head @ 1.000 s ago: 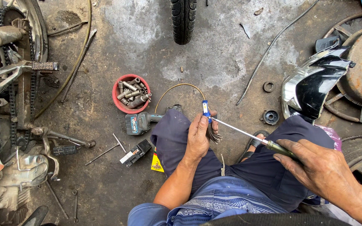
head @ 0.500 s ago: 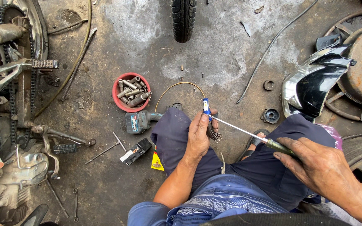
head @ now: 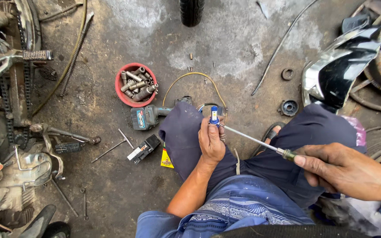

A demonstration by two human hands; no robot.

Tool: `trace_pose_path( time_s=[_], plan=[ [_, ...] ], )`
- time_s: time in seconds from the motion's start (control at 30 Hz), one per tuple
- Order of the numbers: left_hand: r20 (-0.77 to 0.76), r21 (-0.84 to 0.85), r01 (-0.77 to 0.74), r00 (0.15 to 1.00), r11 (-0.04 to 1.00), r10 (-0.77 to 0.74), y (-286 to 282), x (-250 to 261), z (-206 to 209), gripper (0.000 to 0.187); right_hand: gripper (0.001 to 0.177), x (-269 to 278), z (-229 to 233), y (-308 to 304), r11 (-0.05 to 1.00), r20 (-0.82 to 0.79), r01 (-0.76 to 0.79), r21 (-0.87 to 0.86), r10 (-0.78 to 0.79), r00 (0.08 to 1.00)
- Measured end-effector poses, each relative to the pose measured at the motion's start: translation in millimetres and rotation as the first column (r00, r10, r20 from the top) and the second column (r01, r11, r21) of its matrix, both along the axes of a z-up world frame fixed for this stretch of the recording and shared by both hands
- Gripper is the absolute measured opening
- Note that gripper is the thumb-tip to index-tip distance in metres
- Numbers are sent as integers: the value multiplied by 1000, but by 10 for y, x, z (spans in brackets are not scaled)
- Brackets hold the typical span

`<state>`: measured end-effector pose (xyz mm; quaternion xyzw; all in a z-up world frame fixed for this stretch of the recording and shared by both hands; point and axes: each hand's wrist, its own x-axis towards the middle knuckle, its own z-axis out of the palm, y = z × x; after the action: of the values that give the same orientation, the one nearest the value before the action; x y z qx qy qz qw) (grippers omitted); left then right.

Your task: The person uses a screwdriver to remove screws from a motorcycle headlight bulb assembly. They then insert a new LED bulb into the headlight housing and secure it with a screwdriver.

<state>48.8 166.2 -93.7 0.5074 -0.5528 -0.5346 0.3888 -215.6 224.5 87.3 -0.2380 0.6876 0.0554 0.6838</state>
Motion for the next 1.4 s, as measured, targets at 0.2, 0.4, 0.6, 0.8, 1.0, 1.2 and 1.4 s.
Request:
trace_pose_path(
  time_s=[0.2, 0.4, 0.6, 0.8, 1.0, 1.2, 1.4],
  plan=[
    [-7, 16, -226, 974, 974, 226, 101, 79, -230, 60, 29, 330, 90, -151, 944, -235, -329, 29, 326, 916],
    [-19, -32, -154, 988, 987, 154, 56, 133, -265, 60, 38, 356, 31, -258, 934, -246, -338, 118, 357, 901],
    [33, -90, -110, 993, 990, 114, -50, 224, -267, 61, 31, 335, -224, 70, 846, -427, -507, -164, 402, 810],
    [66, -125, -85, 993, 988, 94, -34, 230, -304, 57, 34, 323, -165, -147, 849, -355, -528, -14, 489, 796],
    [59, -140, -72, 995, 988, 81, -5, 216, -361, 57, 42, 319, -225, -74, 845, -373, -532, -53, 477, 796],
    [19, -90, -74, 997, 993, 77, -12, 200, -316, 56, 38, 338, -242, 15, 677, -508, -735, 30, 644, 572],
    [69, -99, -80, 994, 992, 87, -17, 176, -274, 56, 39, 278, -240, -103, 707, -493, -707, 7, 618, 613]
  ],
)
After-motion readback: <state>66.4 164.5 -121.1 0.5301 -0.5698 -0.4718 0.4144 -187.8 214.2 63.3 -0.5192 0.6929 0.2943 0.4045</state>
